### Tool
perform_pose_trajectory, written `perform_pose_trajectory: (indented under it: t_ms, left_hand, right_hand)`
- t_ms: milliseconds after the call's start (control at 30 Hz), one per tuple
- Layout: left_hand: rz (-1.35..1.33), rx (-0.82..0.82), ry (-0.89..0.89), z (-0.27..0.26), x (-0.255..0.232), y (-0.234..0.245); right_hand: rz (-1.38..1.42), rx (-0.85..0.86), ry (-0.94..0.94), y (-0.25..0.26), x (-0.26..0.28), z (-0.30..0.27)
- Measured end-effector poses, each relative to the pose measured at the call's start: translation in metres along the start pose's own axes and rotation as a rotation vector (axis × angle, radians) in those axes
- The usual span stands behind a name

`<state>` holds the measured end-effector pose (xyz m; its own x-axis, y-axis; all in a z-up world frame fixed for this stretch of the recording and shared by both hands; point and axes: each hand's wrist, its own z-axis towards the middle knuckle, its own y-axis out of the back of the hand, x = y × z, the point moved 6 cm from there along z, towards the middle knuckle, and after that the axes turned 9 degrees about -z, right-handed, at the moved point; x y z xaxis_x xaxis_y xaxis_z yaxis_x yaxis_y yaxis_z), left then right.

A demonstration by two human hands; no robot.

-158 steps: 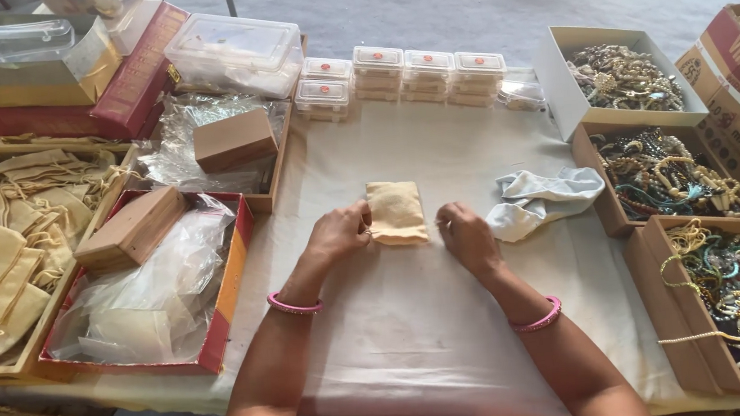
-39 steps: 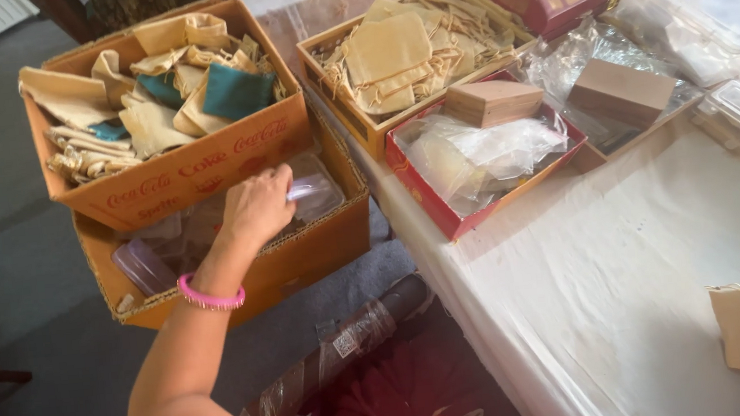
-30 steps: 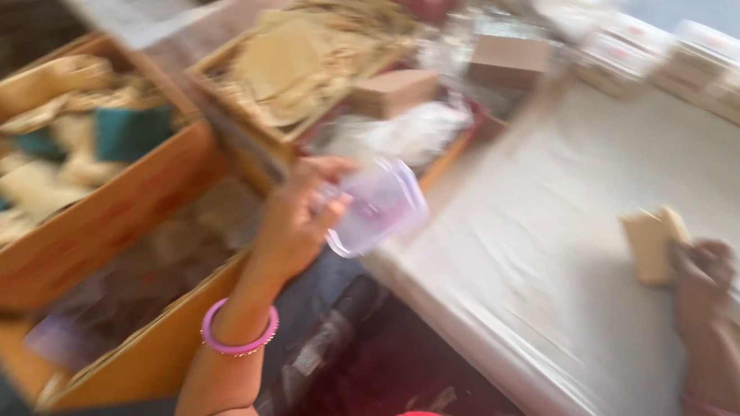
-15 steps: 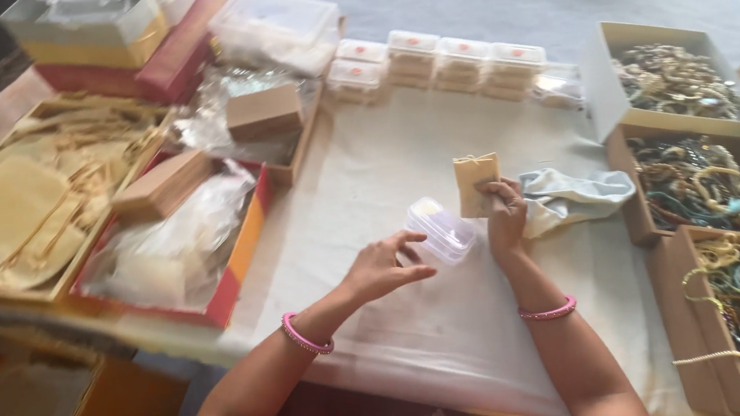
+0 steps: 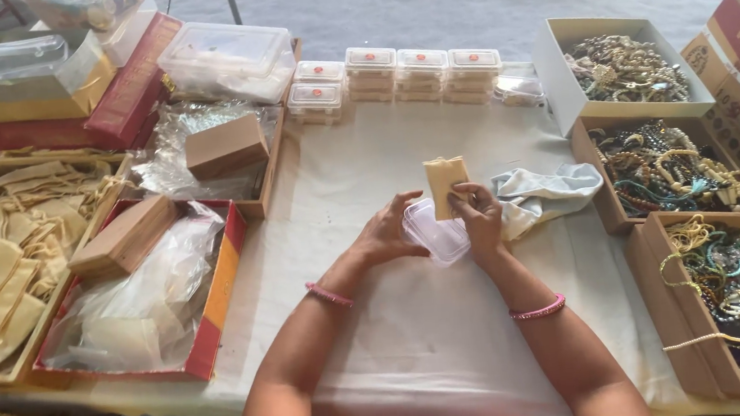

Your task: The person cleans a beaded necklace with a white cloth, places it into a small plastic bag, and then puts the bag into a beige drawstring pouch. They close the pouch and place it into a clear plastic container, which is then set aside on the table.

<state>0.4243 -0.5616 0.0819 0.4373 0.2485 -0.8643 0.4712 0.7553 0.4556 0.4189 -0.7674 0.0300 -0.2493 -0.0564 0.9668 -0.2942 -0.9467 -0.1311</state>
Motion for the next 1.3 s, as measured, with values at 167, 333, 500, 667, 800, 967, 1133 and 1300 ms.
perform_pose_trajectory:
  t_ms: [167,333,500,667,800,967,1133,1300]
  left_hand:
    - [-0.03,-0.012,-0.107,-0.003,0.014,-0.002]
    - [-0.046,-0.034,-0.283,0.001,0.013,-0.007]
    - [-0.176,-0.384,-0.044,0.0,0.032,0.026]
    - [-0.064,-0.443,0.005,-0.004,0.044,0.034]
    - [-0.012,-0.36,-0.028,-0.004,0.035,0.028]
    - [0.013,-0.228,-0.05,-0.003,0.024,0.02]
    - [0.11,-0.147,-0.081,-0.001,0.02,0.015]
    - [0.09,-0.185,-0.124,-0.007,0.005,0.019]
  right_hand:
    - [0.378,-0.031,-0.023,0.006,-0.001,0.005]
    - [0.255,-0.026,0.137,0.007,0.002,0.0]
    - [-0.758,-0.227,0.805,-0.011,0.075,-0.049]
    - [-0.872,0.167,1.183,-0.066,0.121,-0.09]
    - [-0.939,0.138,1.163,-0.065,0.114,-0.087]
    - [-1.11,-0.107,1.065,-0.057,0.114,-0.075]
    - [-1.061,-0.031,1.157,-0.06,0.121,-0.08]
    - [-1.094,0.234,0.977,-0.063,0.101,-0.07]
